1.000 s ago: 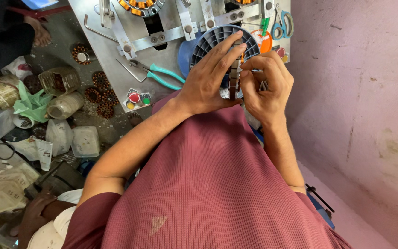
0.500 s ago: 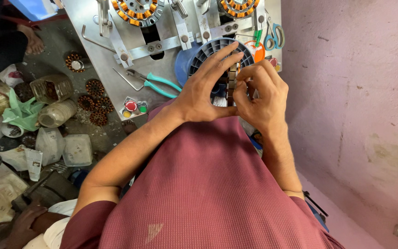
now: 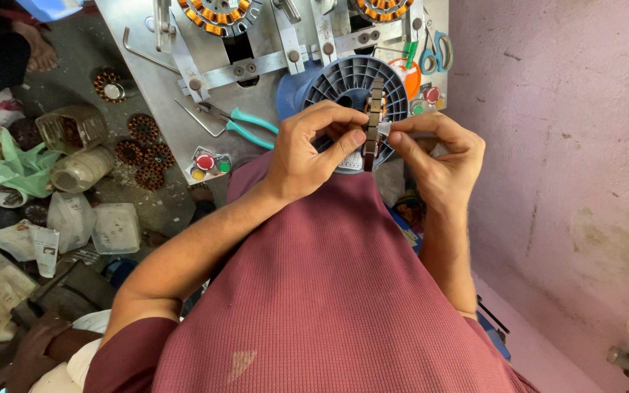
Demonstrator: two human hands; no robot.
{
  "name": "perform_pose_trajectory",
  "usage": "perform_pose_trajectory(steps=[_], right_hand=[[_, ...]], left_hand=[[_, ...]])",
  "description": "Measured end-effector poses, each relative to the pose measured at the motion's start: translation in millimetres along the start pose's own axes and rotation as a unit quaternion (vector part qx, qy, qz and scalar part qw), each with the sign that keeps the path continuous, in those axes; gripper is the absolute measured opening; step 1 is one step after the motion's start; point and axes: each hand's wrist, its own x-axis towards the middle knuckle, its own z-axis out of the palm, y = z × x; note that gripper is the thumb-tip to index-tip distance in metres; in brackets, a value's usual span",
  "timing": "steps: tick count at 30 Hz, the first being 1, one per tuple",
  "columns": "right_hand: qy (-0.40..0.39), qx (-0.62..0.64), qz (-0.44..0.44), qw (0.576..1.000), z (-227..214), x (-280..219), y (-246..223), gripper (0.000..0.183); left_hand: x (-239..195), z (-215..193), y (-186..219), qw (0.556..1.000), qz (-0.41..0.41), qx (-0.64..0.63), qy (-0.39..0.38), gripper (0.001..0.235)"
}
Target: The person inserts small white insulating spacers into the slots of a motor armature held in a blue jig. They rotate the armature to access different slots and continue inserting spacers one by one.
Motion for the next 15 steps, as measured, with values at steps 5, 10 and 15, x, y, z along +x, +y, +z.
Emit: perform_pose_trajectory(steps=[5,10,15], right_hand=[[-0.01,-0.038,-0.017,0.999,5,4,12,0.014],[-0.035,-0.061,-0.065,0.995,5,10,4,0.016],[-0.033,-0.109,-0.098,0.989,5,8,-3,0.018]], left_hand=[[1,0,2,0.999,0.007,0.023,0.029,0.012],[4,-4,7,0.997,0.05,0.059,0.027,0.011],[4,-2,11,0.993,0.084,0.083,0.029,0.013]])
